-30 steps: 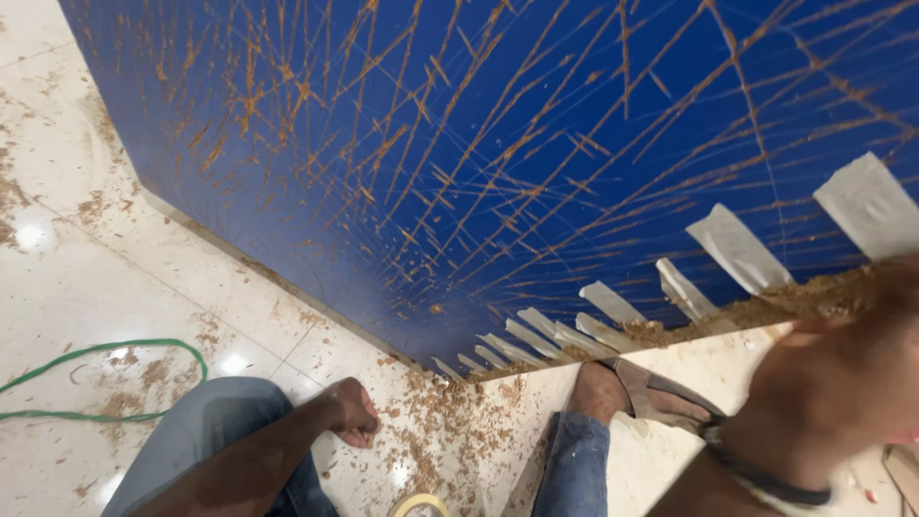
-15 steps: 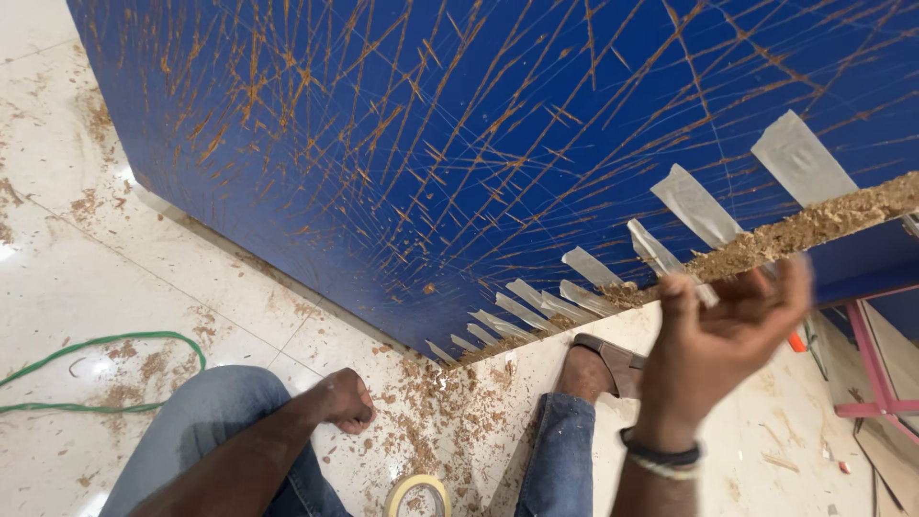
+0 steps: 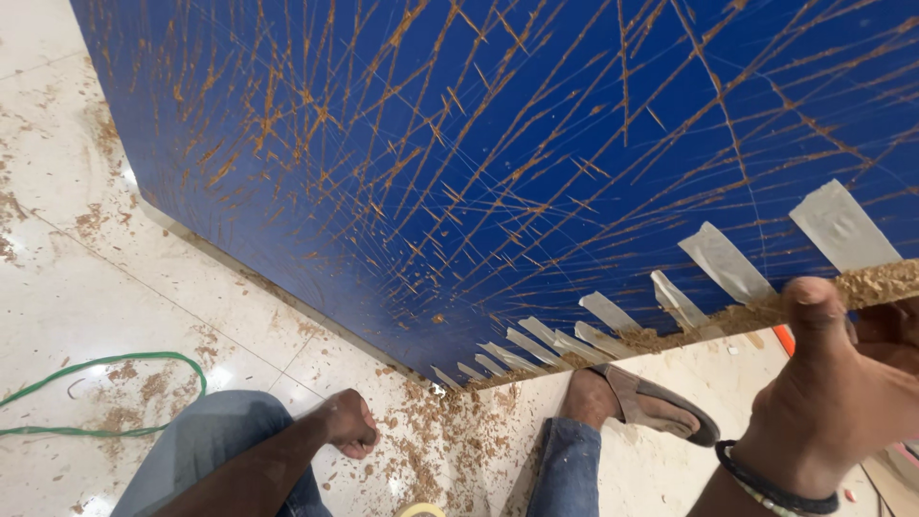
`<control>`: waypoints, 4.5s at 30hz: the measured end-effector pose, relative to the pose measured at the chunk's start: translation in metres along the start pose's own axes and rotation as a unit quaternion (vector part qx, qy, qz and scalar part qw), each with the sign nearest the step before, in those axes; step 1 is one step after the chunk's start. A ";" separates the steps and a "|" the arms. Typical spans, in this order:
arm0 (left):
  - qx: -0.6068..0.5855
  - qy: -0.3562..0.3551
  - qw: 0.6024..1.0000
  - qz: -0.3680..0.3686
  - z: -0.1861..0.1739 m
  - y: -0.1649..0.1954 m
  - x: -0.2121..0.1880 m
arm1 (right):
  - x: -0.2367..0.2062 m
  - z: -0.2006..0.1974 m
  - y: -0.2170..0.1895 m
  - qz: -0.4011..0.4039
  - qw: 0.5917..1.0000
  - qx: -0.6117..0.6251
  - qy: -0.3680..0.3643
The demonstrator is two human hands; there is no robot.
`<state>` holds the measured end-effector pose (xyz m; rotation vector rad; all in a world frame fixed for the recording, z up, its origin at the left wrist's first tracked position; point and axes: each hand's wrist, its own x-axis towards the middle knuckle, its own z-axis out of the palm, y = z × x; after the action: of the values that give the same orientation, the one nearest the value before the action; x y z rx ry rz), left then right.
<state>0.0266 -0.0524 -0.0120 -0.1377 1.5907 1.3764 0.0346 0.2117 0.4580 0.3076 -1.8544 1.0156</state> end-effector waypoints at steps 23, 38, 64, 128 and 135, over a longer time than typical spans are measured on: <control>0.071 0.029 0.996 0.043 0.003 -0.003 -0.004 | 0.057 -0.011 -0.002 0.008 0.997 0.042 -0.059; 0.104 0.040 0.993 0.030 0.005 -0.005 -0.011 | 0.017 0.018 0.036 -0.122 0.981 0.104 0.108; 0.086 0.022 0.996 0.002 0.003 -0.004 -0.008 | 0.015 0.028 0.018 -0.101 0.991 0.058 0.069; 0.045 -0.017 0.997 -0.056 -0.001 -0.002 0.010 | -0.175 0.072 0.063 0.252 0.967 -0.007 0.040; 0.056 -0.017 0.996 -0.067 0.001 0.001 0.009 | -0.136 0.052 0.051 0.130 0.990 0.005 0.046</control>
<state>0.0220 -0.0473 -0.0176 -0.1502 1.5971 1.1791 0.0403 0.1757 0.3078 0.0219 -1.8372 1.1943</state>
